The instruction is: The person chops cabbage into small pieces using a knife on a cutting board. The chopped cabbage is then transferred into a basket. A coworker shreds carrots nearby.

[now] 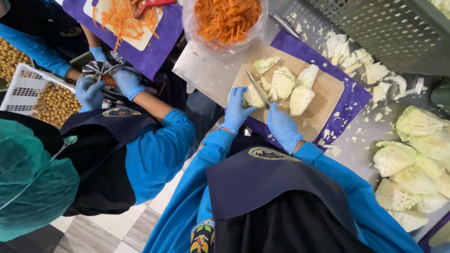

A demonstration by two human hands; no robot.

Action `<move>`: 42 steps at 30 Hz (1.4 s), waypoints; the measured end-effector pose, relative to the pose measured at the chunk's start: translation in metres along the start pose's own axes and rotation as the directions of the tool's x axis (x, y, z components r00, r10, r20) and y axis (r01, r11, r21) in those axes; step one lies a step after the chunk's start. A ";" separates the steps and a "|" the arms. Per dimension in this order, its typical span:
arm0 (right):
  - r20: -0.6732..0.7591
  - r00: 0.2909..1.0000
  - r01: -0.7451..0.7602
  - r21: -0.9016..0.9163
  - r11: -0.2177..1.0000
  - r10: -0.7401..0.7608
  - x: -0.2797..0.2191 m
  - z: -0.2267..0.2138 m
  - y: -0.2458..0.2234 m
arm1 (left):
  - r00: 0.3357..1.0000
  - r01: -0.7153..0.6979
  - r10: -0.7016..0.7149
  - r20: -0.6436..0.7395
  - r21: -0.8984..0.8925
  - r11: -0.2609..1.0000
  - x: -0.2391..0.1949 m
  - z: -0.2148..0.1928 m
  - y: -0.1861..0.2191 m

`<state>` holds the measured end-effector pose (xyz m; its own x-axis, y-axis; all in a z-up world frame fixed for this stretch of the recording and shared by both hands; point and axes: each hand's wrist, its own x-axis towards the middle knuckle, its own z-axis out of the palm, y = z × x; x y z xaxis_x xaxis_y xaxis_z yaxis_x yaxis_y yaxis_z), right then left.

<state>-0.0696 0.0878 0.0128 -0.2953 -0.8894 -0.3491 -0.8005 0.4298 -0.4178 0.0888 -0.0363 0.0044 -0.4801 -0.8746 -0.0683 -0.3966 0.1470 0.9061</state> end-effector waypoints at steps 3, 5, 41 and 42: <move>0.004 0.999 -0.048 -0.058 0.997 0.048 0.018 0.013 -0.007 | 0.999 0.003 -0.005 0.035 0.046 0.999 0.007 -0.007 0.007; 0.019 0.999 -0.050 -0.045 0.998 0.050 0.030 0.019 -0.009 | 0.997 -0.067 0.065 0.033 0.074 0.995 0.012 -0.018 0.010; -0.113 0.993 -0.001 0.076 0.997 0.009 0.003 0.000 -0.012 | 0.982 0.138 -0.128 -0.137 0.067 0.988 -0.001 0.010 0.010; -0.132 0.991 0.005 0.101 0.995 0.008 -0.004 -0.005 -0.014 | 0.977 0.173 -0.165 -0.133 0.051 0.984 -0.002 0.014 0.011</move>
<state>-0.0597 0.0845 0.0245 -0.3679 -0.8986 -0.2391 -0.7450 0.4388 -0.5025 0.0749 -0.0265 0.0084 -0.3002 -0.9403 -0.1605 -0.5132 0.0174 0.8581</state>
